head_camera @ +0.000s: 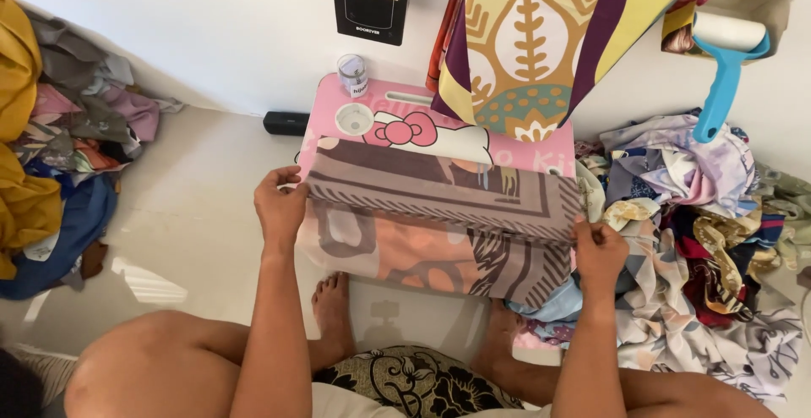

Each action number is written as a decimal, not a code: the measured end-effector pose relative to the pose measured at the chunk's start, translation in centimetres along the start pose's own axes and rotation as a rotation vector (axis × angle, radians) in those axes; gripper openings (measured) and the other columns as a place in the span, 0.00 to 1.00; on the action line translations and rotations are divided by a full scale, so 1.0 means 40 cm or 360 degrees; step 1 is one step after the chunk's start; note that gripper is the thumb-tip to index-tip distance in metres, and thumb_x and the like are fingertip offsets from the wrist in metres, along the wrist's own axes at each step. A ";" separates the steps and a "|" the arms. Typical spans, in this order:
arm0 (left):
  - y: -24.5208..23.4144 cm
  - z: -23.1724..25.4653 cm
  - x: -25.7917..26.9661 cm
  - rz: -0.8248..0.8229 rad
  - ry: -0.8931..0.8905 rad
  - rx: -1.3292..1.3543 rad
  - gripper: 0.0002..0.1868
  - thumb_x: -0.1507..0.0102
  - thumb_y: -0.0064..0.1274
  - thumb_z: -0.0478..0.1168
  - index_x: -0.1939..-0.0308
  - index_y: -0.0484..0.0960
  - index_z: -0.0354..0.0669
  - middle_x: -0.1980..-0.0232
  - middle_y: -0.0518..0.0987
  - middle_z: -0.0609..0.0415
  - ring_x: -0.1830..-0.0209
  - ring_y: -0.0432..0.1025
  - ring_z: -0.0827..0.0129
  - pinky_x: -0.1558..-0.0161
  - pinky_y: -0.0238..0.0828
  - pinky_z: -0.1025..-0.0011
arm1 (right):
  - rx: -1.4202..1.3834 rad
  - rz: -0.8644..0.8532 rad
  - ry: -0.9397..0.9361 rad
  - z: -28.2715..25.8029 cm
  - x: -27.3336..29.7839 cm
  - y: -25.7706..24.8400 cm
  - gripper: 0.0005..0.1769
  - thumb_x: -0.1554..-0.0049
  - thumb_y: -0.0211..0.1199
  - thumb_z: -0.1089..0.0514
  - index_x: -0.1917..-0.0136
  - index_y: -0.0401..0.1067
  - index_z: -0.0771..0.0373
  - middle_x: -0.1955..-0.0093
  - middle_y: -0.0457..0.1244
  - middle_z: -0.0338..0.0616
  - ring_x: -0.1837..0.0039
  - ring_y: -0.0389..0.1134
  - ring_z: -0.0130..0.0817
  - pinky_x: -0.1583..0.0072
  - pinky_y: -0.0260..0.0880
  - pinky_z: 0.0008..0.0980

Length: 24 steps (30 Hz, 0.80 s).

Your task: The person picks up a patterned cloth from a pile, spreads it out on a small table, folds it, and then uses a lint roller to clean the surface.

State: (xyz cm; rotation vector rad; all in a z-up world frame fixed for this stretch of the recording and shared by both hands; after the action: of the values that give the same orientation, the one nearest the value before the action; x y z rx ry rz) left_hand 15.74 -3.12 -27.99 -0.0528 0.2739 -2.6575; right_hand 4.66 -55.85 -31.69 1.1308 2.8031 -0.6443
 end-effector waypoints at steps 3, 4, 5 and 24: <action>0.006 -0.061 -0.016 -0.0082 -0.0040 -0.0389 0.17 0.47 0.58 0.31 0.53 0.87 0.45 0.62 0.83 0.51 0.68 0.76 0.66 0.62 0.72 0.66 | 0.0255 -0.0064 0.0018 0.009 0.020 0.008 0.15 0.35 0.69 0.58 0.61 0.75 0.69 0.68 0.63 0.56 0.63 0.63 0.40 0.61 0.63 0.43; 0.011 -0.067 -0.023 -0.0102 -0.0068 -0.0460 0.17 0.47 0.58 0.30 0.54 0.87 0.44 0.62 0.83 0.51 0.68 0.77 0.65 0.63 0.73 0.66 | 0.0341 -0.0112 0.0052 0.017 0.019 0.015 0.15 0.35 0.68 0.56 0.61 0.76 0.67 0.68 0.64 0.53 0.63 0.64 0.39 0.60 0.65 0.42; 0.011 -0.079 -0.019 -0.0130 -0.0108 -0.0541 0.17 0.47 0.58 0.30 0.54 0.87 0.43 0.62 0.83 0.51 0.68 0.78 0.63 0.63 0.74 0.65 | 0.0436 -0.0162 0.0101 0.030 0.033 0.014 0.16 0.35 0.67 0.55 0.61 0.76 0.66 0.67 0.65 0.51 0.63 0.65 0.39 0.60 0.67 0.42; -0.003 0.074 0.050 -0.0101 0.0252 -0.0529 0.15 0.42 0.49 0.26 0.53 0.84 0.36 0.57 0.75 0.49 0.65 0.74 0.61 0.58 0.74 0.63 | 0.0326 -0.0119 -0.0002 -0.027 0.034 0.000 0.18 0.32 0.66 0.55 0.62 0.74 0.66 0.69 0.62 0.52 0.63 0.61 0.36 0.61 0.62 0.40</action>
State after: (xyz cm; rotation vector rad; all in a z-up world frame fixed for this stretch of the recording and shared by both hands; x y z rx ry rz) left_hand 14.14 -4.45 -25.08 0.0442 0.7753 -2.6542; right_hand 3.79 -54.55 -30.96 1.0565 2.8427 -0.9577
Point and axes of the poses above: each hand's wrist, its own x-axis away from the middle knuckle, its own y-axis out of the palm, z = x × y, the point moved 1 cm from there along -x, towards the middle knuckle
